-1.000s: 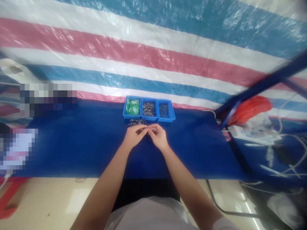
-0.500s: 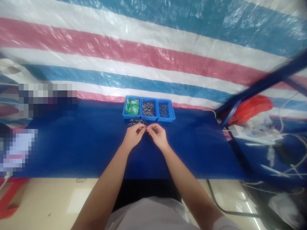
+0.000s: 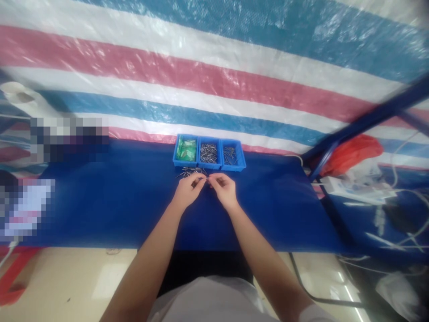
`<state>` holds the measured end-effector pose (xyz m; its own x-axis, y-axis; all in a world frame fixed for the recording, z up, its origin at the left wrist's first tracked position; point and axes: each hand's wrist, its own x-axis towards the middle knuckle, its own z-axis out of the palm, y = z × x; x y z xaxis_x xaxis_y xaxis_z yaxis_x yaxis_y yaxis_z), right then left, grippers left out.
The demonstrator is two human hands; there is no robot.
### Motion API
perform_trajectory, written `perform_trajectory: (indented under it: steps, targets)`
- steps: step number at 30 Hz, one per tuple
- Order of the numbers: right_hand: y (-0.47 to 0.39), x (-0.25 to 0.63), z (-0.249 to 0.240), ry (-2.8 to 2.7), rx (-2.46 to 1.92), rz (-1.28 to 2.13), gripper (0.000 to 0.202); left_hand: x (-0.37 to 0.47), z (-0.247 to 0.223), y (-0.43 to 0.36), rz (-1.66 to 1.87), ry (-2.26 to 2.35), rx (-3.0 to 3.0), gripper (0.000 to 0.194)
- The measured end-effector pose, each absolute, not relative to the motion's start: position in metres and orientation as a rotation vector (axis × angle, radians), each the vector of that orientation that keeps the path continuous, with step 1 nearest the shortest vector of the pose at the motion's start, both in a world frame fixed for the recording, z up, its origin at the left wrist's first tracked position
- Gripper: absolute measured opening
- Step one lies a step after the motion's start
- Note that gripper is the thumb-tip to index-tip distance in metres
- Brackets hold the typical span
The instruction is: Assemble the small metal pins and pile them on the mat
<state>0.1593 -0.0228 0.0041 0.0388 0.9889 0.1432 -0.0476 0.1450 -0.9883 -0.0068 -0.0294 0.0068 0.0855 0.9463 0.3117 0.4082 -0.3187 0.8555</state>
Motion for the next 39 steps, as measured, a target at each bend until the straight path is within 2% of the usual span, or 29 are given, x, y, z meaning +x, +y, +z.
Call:
perform_trajectory:
  steps: [23, 31, 39]
  targets:
    - [-0.0261, 0.1578, 0.0061, -1.280, -1.153, 1.077, 0.033, -0.0069, 0.0046, -0.0269, 1.191, 1.353, 1.822, 0.019]
    - [-0.0287, 0.1561, 0.0062, -1.310, -1.174, 1.065, 0.033, -0.0085, 0.0062, -0.0277, 1.060, 1.429, 1.818, 0.029]
    - [-0.0274, 0.1560, 0.0060, -1.342, -1.213, 1.031, 0.032, -0.0079, 0.0062, -0.0282, 1.113, 1.367, 1.742, 0.022]
